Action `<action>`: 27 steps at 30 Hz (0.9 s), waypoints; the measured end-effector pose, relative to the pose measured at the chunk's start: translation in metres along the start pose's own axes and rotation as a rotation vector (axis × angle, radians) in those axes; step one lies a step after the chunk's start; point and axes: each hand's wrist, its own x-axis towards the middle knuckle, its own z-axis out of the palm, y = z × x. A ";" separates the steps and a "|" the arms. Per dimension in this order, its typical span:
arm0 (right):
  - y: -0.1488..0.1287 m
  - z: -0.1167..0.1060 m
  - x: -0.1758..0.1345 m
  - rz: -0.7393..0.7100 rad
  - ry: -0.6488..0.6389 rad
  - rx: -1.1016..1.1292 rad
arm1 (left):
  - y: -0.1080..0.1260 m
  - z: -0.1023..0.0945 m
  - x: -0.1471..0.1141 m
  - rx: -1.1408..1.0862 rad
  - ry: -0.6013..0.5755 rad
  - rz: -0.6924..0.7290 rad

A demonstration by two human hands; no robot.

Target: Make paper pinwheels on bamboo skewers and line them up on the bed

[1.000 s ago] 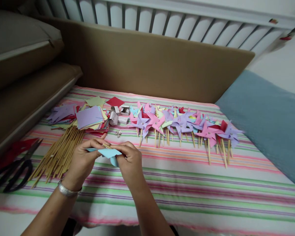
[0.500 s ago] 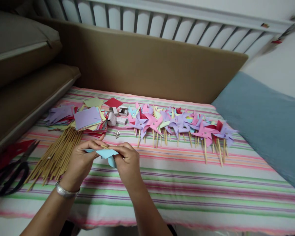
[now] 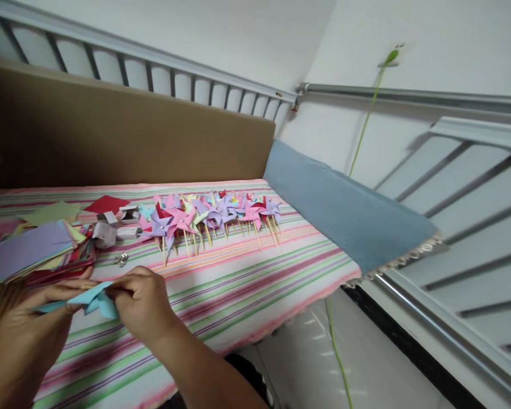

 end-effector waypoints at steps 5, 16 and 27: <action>0.011 -0.031 -0.020 0.053 -0.133 -0.190 | -0.011 -0.001 -0.003 -0.089 -0.019 -0.135; 0.037 -0.085 -0.087 0.238 0.020 -0.374 | -0.006 0.034 -0.032 -0.063 -0.085 -0.320; 0.097 -0.201 -0.032 0.530 0.291 -0.281 | -0.096 -0.052 -0.054 0.798 -0.125 0.229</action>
